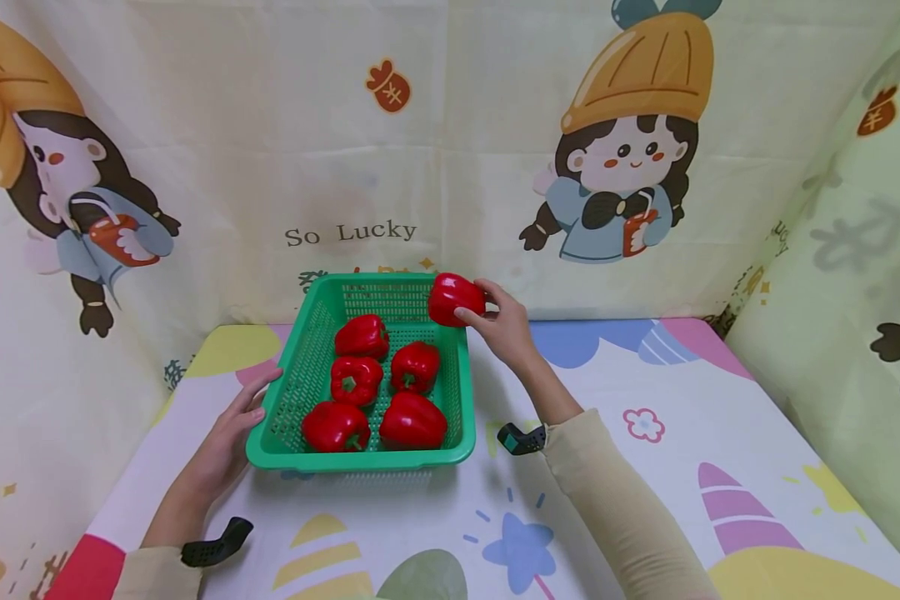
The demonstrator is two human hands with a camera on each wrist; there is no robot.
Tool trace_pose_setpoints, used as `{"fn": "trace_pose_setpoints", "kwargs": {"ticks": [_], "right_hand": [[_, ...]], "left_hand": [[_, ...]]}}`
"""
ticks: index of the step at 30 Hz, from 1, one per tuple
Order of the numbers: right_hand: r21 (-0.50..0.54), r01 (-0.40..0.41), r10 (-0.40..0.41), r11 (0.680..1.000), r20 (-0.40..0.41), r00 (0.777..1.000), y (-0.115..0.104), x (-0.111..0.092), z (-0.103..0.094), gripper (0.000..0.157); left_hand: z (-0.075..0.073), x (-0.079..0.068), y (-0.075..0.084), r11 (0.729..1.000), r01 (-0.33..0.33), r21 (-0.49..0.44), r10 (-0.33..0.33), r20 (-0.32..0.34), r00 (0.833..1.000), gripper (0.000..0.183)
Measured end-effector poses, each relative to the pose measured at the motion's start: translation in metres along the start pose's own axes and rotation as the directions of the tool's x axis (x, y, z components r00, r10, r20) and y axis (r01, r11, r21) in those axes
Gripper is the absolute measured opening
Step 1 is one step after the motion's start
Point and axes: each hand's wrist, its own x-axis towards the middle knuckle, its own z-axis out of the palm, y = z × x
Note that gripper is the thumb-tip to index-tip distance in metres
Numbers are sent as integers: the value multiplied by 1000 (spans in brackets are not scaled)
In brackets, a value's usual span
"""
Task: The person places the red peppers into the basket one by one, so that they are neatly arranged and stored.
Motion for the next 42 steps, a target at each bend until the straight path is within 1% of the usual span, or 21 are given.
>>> {"fn": "trace_pose_setpoints", "kwargs": {"ticks": [8, 18, 21, 30, 37, 42], "right_hand": [[-2, 0, 0, 1000, 9, 1000, -2, -1, 1, 63], [-15, 39, -39, 999, 9, 999, 0, -3, 0, 55], [-22, 44, -43, 999, 11, 999, -1, -2, 1, 52], [-29, 64, -63, 998, 32, 998, -3, -2, 2, 51], [-71, 54, -51, 996, 44, 998, 0, -3, 1, 48], [-67, 46, -45, 997, 27, 999, 3, -5, 1, 47]], "left_hand": [[1, -1, 1, 1000, 18, 16, -17, -14, 1000, 53], [0, -1, 0, 1000, -12, -1, 12, 2, 1000, 53], [0, -1, 0, 1000, -12, -3, 12, 2, 1000, 53], [0, -1, 1, 1000, -4, 1, 4, -4, 1000, 53], [0, -1, 1, 1000, 7, 6, -7, -13, 1000, 53], [0, 0, 1, 1000, 13, 12, -13, -18, 1000, 53]]}}
